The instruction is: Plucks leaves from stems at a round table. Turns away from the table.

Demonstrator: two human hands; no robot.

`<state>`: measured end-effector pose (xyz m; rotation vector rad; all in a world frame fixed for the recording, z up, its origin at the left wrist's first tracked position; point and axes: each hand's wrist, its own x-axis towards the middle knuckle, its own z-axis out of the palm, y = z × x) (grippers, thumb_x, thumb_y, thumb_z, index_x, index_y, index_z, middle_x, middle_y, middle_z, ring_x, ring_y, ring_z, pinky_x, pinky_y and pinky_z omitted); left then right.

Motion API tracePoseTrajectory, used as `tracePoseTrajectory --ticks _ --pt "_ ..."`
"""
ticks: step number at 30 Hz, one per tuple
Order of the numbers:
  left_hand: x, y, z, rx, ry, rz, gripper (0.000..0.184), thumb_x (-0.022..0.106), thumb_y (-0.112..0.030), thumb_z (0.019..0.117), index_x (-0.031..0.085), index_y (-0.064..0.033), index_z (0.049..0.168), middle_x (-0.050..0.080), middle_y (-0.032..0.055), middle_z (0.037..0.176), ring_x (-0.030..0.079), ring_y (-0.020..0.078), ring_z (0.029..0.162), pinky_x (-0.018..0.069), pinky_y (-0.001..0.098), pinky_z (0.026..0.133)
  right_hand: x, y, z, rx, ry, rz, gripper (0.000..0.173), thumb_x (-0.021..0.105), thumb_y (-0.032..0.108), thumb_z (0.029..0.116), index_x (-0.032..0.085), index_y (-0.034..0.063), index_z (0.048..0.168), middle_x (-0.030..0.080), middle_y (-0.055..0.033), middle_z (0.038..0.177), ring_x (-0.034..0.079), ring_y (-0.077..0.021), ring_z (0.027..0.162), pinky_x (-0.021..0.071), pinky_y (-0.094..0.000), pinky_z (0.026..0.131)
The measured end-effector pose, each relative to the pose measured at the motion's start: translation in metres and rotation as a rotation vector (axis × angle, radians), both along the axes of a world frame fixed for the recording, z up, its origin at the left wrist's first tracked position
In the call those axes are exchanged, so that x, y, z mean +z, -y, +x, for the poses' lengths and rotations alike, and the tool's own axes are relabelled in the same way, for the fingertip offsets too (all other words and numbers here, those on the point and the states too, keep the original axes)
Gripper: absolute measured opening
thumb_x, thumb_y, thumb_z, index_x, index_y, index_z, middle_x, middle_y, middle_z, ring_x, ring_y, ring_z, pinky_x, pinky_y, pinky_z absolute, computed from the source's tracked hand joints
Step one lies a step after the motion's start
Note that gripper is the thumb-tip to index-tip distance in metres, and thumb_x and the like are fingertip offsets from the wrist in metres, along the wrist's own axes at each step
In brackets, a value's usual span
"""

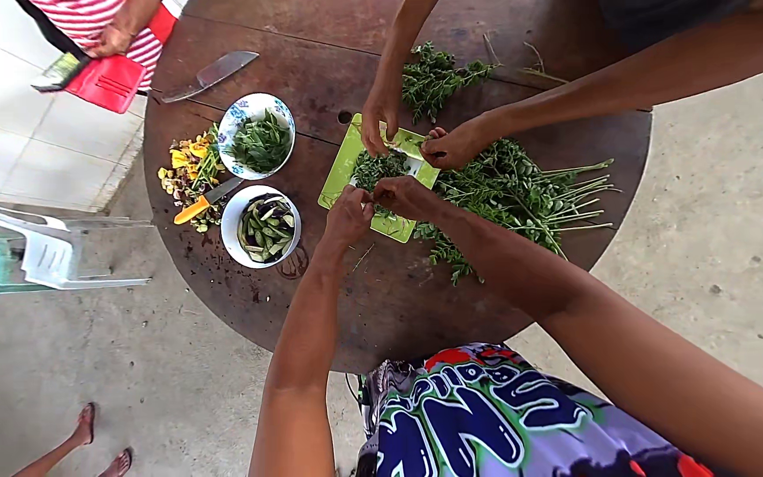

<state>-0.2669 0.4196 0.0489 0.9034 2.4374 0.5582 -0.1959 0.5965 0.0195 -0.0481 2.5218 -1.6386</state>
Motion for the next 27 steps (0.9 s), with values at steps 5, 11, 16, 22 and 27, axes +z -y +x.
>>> tracePoseTrajectory --ticks 5,11,16,22,27 --pt "0.000 0.007 -0.005 -0.029 -0.047 -0.059 0.021 0.058 -0.011 0.1007 0.069 0.0016 0.114 0.064 0.0221 0.120 0.067 0.0352 0.105 0.0558 0.0520 0.092 -0.003 -0.009 -0.002 0.017 0.033 0.023 0.016 0.059 0.006 0.1012 0.070 -0.0010 0.110 0.072 -0.0153 0.099 0.069 -0.0231 0.087 0.0567 -0.0420 0.085" --pt "0.001 0.005 -0.007 -0.002 -0.036 -0.085 0.023 0.057 -0.012 0.1014 0.069 0.0022 0.115 0.063 0.0227 0.120 0.067 0.0360 0.104 0.0556 0.0527 0.092 -0.025 -0.010 -0.007 0.006 -0.021 0.200 0.029 0.058 0.023 0.1043 0.073 0.0042 0.121 0.050 -0.0201 0.152 0.046 -0.0409 0.140 0.0355 -0.0642 0.112" --pt "0.004 -0.003 -0.006 -0.008 -0.003 -0.089 0.025 0.058 -0.012 0.1012 0.067 0.0032 0.118 0.063 0.0232 0.122 0.066 0.0367 0.107 0.0543 0.0538 0.094 -0.019 -0.002 -0.008 0.017 -0.164 0.166 0.018 0.065 0.012 0.0982 0.075 0.0015 0.108 0.065 -0.0208 0.123 0.059 -0.0373 0.122 0.0459 -0.0534 0.106" --pt "-0.002 -0.003 -0.005 -0.037 -0.025 0.030 0.026 0.065 -0.016 0.1002 0.071 -0.0003 0.120 0.070 0.0201 0.115 0.069 0.0342 0.107 0.0547 0.0533 0.097 -0.016 0.000 -0.006 -0.015 -0.185 0.189 0.016 0.064 0.013 0.0995 0.077 0.0041 0.103 0.068 -0.0177 0.110 0.064 -0.0326 0.110 0.0514 -0.0498 0.100" --pt "0.005 -0.012 -0.006 -0.151 -0.100 -0.245 0.025 0.056 -0.021 0.1046 0.075 -0.0114 0.116 0.071 0.0124 0.120 0.066 0.0314 0.117 0.0520 0.0531 0.100 -0.002 -0.004 0.004 0.059 0.013 0.302 0.023 0.056 0.015 0.1032 0.075 0.0018 0.107 0.066 -0.0206 0.117 0.061 -0.0359 0.117 0.0485 -0.0515 0.104"
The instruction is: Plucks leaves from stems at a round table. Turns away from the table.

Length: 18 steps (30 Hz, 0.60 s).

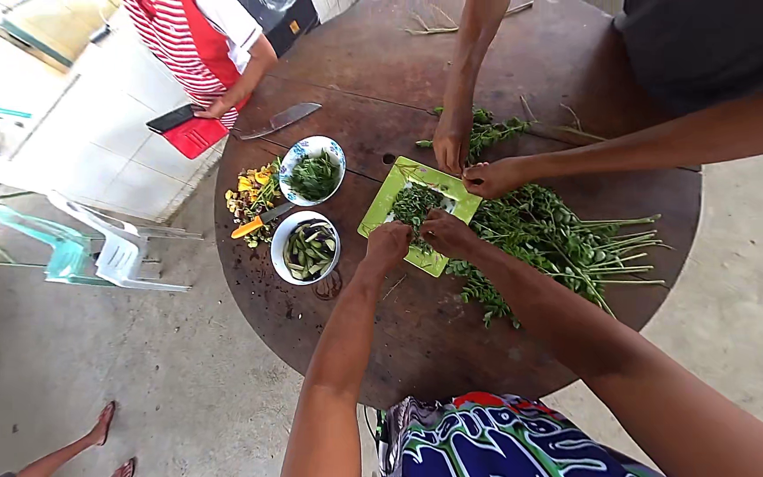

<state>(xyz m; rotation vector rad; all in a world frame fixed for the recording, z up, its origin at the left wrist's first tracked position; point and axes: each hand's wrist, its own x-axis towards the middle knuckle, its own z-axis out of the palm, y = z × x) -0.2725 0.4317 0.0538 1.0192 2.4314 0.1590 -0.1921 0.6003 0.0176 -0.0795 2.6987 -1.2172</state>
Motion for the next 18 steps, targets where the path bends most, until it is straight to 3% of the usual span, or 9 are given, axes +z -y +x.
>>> tracePoseTrajectory --ticks 4,6,9,10,11,13,14,16,18 --pt "-0.001 -0.008 -0.002 0.155 -0.006 0.001 0.033 0.051 -0.029 0.1083 0.071 -0.0131 0.129 0.068 0.0159 0.125 0.065 0.0328 0.118 0.0526 0.0531 0.099 0.013 0.022 0.022 0.118 0.210 0.030 0.037 0.045 0.025 0.1093 0.071 0.0014 0.120 0.066 -0.0228 0.124 0.060 -0.0381 0.123 0.0448 -0.0554 0.107" --pt "-0.003 -0.011 -0.001 0.197 0.013 0.003 0.039 0.045 -0.030 0.1103 0.062 -0.0084 0.139 0.067 0.0192 0.127 0.065 0.0348 0.120 0.0515 0.0543 0.101 0.011 0.042 0.035 0.198 0.237 0.037 0.034 0.046 0.017 0.1067 0.067 0.0009 0.129 0.065 -0.0237 0.127 0.061 -0.0390 0.121 0.0470 -0.0564 0.105" --pt "-0.004 -0.013 0.007 0.264 0.077 0.023 0.053 0.041 -0.036 0.1111 0.043 -0.0043 0.154 0.063 0.0216 0.136 0.062 0.0364 0.125 0.0485 0.0565 0.106 0.008 0.063 0.052 0.265 0.301 -0.005 0.061 0.059 0.014 0.1018 0.037 0.0029 0.158 0.040 -0.0252 0.157 0.050 -0.0391 0.137 0.0443 -0.0526 0.112" --pt "-0.003 -0.012 0.011 0.280 0.086 0.027 0.054 0.041 -0.040 0.1110 0.049 -0.0031 0.150 0.063 0.0215 0.136 0.061 0.0358 0.127 0.0479 0.0562 0.107 0.006 0.066 0.057 0.262 0.299 -0.004 0.058 0.059 0.020 0.1031 0.041 0.0011 0.155 0.038 -0.0255 0.157 0.047 -0.0388 0.141 0.0419 -0.0518 0.114" --pt "-0.002 -0.011 0.015 0.285 0.075 0.024 0.052 0.041 -0.043 0.1107 0.061 -0.0016 0.136 0.064 0.0209 0.132 0.062 0.0349 0.126 0.0484 0.0553 0.106 0.003 0.069 0.063 0.247 0.263 0.010 0.048 0.057 0.026 0.1050 0.055 -0.0020 0.144 0.050 -0.0259 0.147 0.052 -0.0388 0.135 0.0438 -0.0524 0.111" --pt "-0.006 -0.009 0.022 0.278 0.036 0.025 0.045 0.044 -0.037 0.1098 0.071 -0.0014 0.116 0.064 0.0203 0.129 0.061 0.0340 0.125 0.0493 0.0521 0.105 0.001 0.072 0.074 0.224 0.208 0.040 0.040 0.046 0.030 0.1087 0.066 -0.0030 0.115 0.068 -0.0237 0.111 0.065 -0.0387 0.110 0.0498 -0.0554 0.095" --pt "-0.010 -0.007 0.024 0.283 0.037 0.058 0.034 0.051 -0.026 0.1070 0.069 -0.0030 0.124 0.060 0.0217 0.137 0.058 0.0358 0.130 0.0481 0.0516 0.107 0.003 0.071 0.081 0.228 0.222 -0.005 0.037 0.045 0.025 0.1091 0.062 -0.0039 0.125 0.068 -0.0244 0.112 0.066 -0.0394 0.109 0.0498 -0.0559 0.096" --pt "-0.014 -0.001 0.029 0.310 0.055 0.129 0.061 0.061 -0.005 0.0947 0.047 -0.0120 0.154 0.043 0.0239 0.156 0.050 0.0410 0.138 0.0473 0.0542 0.110 0.008 0.067 0.099 0.256 0.251 -0.105 0.060 0.053 0.014 0.1057 0.031 0.0010 0.160 0.056 -0.0253 0.142 0.059 -0.0381 0.127 0.0450 -0.0512 0.110" --pt "-0.008 0.007 0.037 0.331 0.052 0.202 0.069 0.062 -0.004 0.0936 0.038 -0.0092 0.159 0.040 0.0257 0.158 0.049 0.0418 0.139 0.0475 0.0548 0.110 0.013 0.057 0.121 0.225 0.249 -0.154 0.066 0.061 0.016 0.1030 0.031 0.0024 0.160 0.041 -0.0239 0.157 0.049 -0.0362 0.139 0.0401 -0.0475 0.116"
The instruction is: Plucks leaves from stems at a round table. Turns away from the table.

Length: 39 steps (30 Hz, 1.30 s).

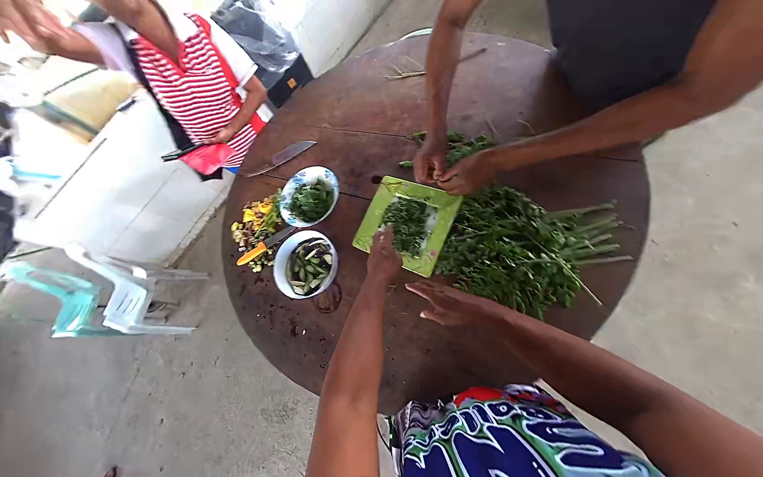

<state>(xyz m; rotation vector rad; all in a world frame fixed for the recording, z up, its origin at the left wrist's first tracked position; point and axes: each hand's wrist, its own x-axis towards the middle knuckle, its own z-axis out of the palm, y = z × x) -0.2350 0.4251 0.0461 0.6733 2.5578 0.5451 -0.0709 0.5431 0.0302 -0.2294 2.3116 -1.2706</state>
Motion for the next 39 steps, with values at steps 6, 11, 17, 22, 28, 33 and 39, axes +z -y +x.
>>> tracePoseTrajectory --ticks 6,11,17,22,28,33,39 --pt "-0.025 0.043 0.068 0.137 0.250 0.222 0.036 0.052 -0.023 0.1079 0.063 0.0014 0.132 0.070 0.0184 0.116 0.071 0.0242 0.098 0.0583 0.0421 0.088 -0.008 -0.081 0.101 -0.590 -0.038 0.058 0.031 0.050 0.017 0.1071 0.069 -0.0001 0.124 0.068 -0.0197 0.124 0.065 -0.0310 0.117 0.0492 -0.0482 0.107" --pt "-0.055 0.079 0.136 0.275 0.487 0.286 0.030 0.055 -0.019 0.1070 0.064 0.0014 0.128 0.072 0.0125 0.105 0.071 0.0149 0.083 0.0594 0.0314 0.073 -0.034 -0.158 0.145 -1.057 -0.067 0.291 0.026 0.055 0.013 0.1047 0.068 -0.0020 0.121 0.063 -0.0254 0.126 0.061 -0.0404 0.120 0.0491 -0.0570 0.105" --pt "-0.057 0.095 0.151 0.373 0.516 0.302 0.027 0.055 -0.016 0.1072 0.065 0.0008 0.126 0.073 0.0116 0.105 0.071 0.0137 0.080 0.0585 0.0279 0.068 -0.064 -0.186 0.144 -1.020 0.138 0.367 0.024 0.063 0.014 0.1009 0.066 0.0001 0.121 0.067 -0.0260 0.119 0.064 -0.0459 0.114 0.0491 -0.0665 0.096" --pt "-0.031 0.082 0.143 0.263 0.343 0.312 0.026 0.055 -0.014 0.1063 0.066 0.0012 0.125 0.071 0.0120 0.107 0.070 0.0122 0.083 0.0584 0.0277 0.074 -0.035 -0.169 0.157 -1.082 -0.099 0.315 0.020 0.061 0.008 0.1011 0.068 -0.0026 0.117 0.066 -0.0241 0.118 0.065 -0.0396 0.108 0.0520 -0.0582 0.097" --pt "0.025 -0.007 0.151 -0.288 -0.297 0.480 0.021 0.068 -0.011 0.0960 0.074 0.0019 0.112 0.071 0.0191 0.108 0.071 0.0286 0.097 0.0595 0.0430 0.087 0.003 -0.132 0.173 -1.004 -0.256 0.273 0.021 0.061 0.009 0.1018 0.072 -0.0042 0.113 0.067 -0.0238 0.112 0.068 -0.0354 0.099 0.0554 -0.0526 0.091" --pt "0.032 -0.069 0.141 -0.445 -0.551 0.419 0.021 0.067 -0.018 0.0968 0.074 -0.0055 0.112 0.070 0.0147 0.115 0.063 0.0369 0.115 0.0509 0.0537 0.092 0.017 -0.088 0.177 -0.967 -0.365 0.141 0.024 0.059 0.014 0.1009 0.073 -0.0026 0.111 0.068 -0.0183 0.103 0.066 -0.0235 0.090 0.0567 -0.0378 0.083" --pt "0.023 -0.063 0.136 -0.413 -0.598 0.401 0.016 0.064 -0.019 0.0973 0.076 -0.0088 0.101 0.074 0.0097 0.099 0.068 0.0312 0.099 0.0502 0.0516 0.085 0.012 -0.056 0.172 -0.949 -0.432 -0.021 0.023 0.060 0.016 0.0993 0.073 -0.0007 0.110 0.067 -0.0132 0.098 0.064 -0.0121 0.083 0.0547 -0.0244 0.075"
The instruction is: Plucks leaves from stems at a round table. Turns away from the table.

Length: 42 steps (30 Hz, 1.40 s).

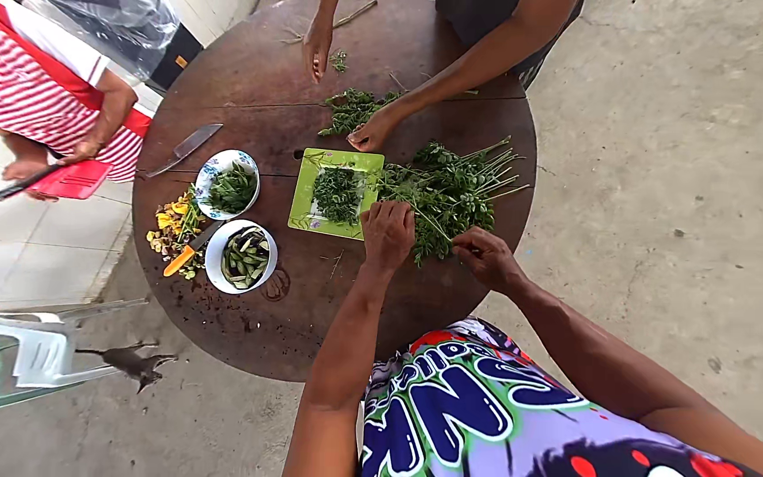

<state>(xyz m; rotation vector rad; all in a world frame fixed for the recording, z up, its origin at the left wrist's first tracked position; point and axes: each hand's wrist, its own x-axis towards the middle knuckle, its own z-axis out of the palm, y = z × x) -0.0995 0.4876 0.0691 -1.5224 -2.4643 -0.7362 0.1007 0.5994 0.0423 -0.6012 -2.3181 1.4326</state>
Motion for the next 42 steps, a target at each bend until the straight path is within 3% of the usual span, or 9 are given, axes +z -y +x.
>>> tracePoseTrajectory --ticks 8,12,15,18,20,27,31,37,42 --pt "0.009 0.006 0.005 0.080 0.122 0.073 0.013 0.063 -0.014 0.0898 0.075 -0.0101 0.084 0.074 0.0065 0.091 0.068 0.0280 0.093 0.0481 0.0526 0.083 0.001 0.023 -0.016 0.106 0.006 -0.093 0.022 0.062 0.014 0.0986 0.068 -0.0038 0.110 0.064 -0.0111 0.092 0.060 -0.0091 0.073 0.0530 -0.0222 0.066" --pt "0.018 0.012 0.003 0.076 0.490 0.072 0.019 0.060 -0.011 0.0989 0.076 -0.0006 0.100 0.074 0.0155 0.105 0.069 0.0300 0.105 0.0524 0.0497 0.096 -0.009 0.025 -0.015 -0.048 0.072 -0.162 0.022 0.059 0.013 0.1006 0.064 -0.0048 0.112 0.063 -0.0099 0.084 0.060 -0.0112 0.063 0.0551 -0.0288 0.061" --pt "0.030 0.025 -0.004 0.089 0.854 0.082 0.024 0.059 -0.013 0.1034 0.073 0.0022 0.115 0.073 0.0154 0.108 0.069 0.0170 0.098 0.0552 0.0330 0.091 -0.029 0.000 -0.009 -0.141 0.198 -0.056 0.027 0.059 0.014 0.1021 0.064 -0.0078 0.118 0.066 -0.0200 0.094 0.065 -0.0246 0.075 0.0577 -0.0422 0.071" --pt "0.035 0.038 -0.014 0.141 1.247 0.183 0.027 0.064 -0.009 0.1007 0.066 0.0041 0.124 0.072 0.0125 0.105 0.068 0.0129 0.089 0.0574 0.0307 0.084 -0.037 -0.040 -0.011 -0.116 0.369 0.045 0.042 0.061 0.021 0.1029 0.058 -0.0087 0.133 0.059 -0.0323 0.127 0.061 -0.0442 0.114 0.0500 -0.0563 0.101" --pt "0.039 0.045 -0.017 0.185 1.451 0.271 0.022 0.064 -0.005 0.0994 0.059 0.0032 0.119 0.069 0.0106 0.097 0.066 0.0132 0.081 0.0570 0.0298 0.076 -0.023 -0.051 -0.022 -0.078 0.347 0.080 0.046 0.058 0.023 0.1045 0.056 -0.0098 0.136 0.055 -0.0353 0.136 0.056 -0.0485 0.125 0.0451 -0.0590 0.108" --pt "0.044 0.056 -0.015 0.132 1.628 0.223 0.005 0.060 -0.006 0.1025 0.063 -0.0030 0.105 0.070 0.0064 0.083 0.066 0.0113 0.065 0.0566 0.0242 0.058 0.063 -0.008 -0.085 0.334 0.077 -0.254 0.035 0.054 0.016 0.1048 0.060 0.0004 0.135 0.069 -0.0156 0.118 0.069 -0.0222 0.101 0.0585 -0.0422 0.091" --pt "0.036 0.067 -0.012 0.151 1.645 0.221 0.002 0.062 -0.004 0.1008 0.061 -0.0035 0.101 0.070 0.0067 0.081 0.065 0.0102 0.061 0.0553 0.0223 0.054 0.060 0.004 -0.107 0.441 0.039 -0.205 0.013 0.065 0.012 0.1009 0.070 0.0033 0.109 0.070 -0.0066 0.097 0.066 -0.0108 0.082 0.0574 -0.0310 0.078" --pt "0.030 0.083 -0.016 0.119 1.752 0.294 0.021 0.049 -0.017 0.1093 0.064 -0.0022 0.104 0.072 0.0093 0.085 0.068 0.0127 0.066 0.0583 0.0245 0.059 0.053 0.011 -0.113 0.444 0.037 -0.183 0.009 0.065 0.006 0.0990 0.069 0.0016 0.106 0.069 -0.0065 0.091 0.063 -0.0089 0.076 0.0559 -0.0278 0.073" --pt "0.020 0.086 -0.014 0.102 1.671 0.303 0.010 0.065 0.005 0.0954 0.067 -0.0008 0.104 0.071 0.0077 0.083 0.065 0.0098 0.062 0.0558 0.0216 0.057 0.050 0.011 -0.114 0.490 0.055 -0.196 0.011 0.063 0.006 0.0995 0.066 0.0006 0.109 0.066 -0.0077 0.090 0.062 -0.0112 0.074 0.0543 -0.0294 0.070"
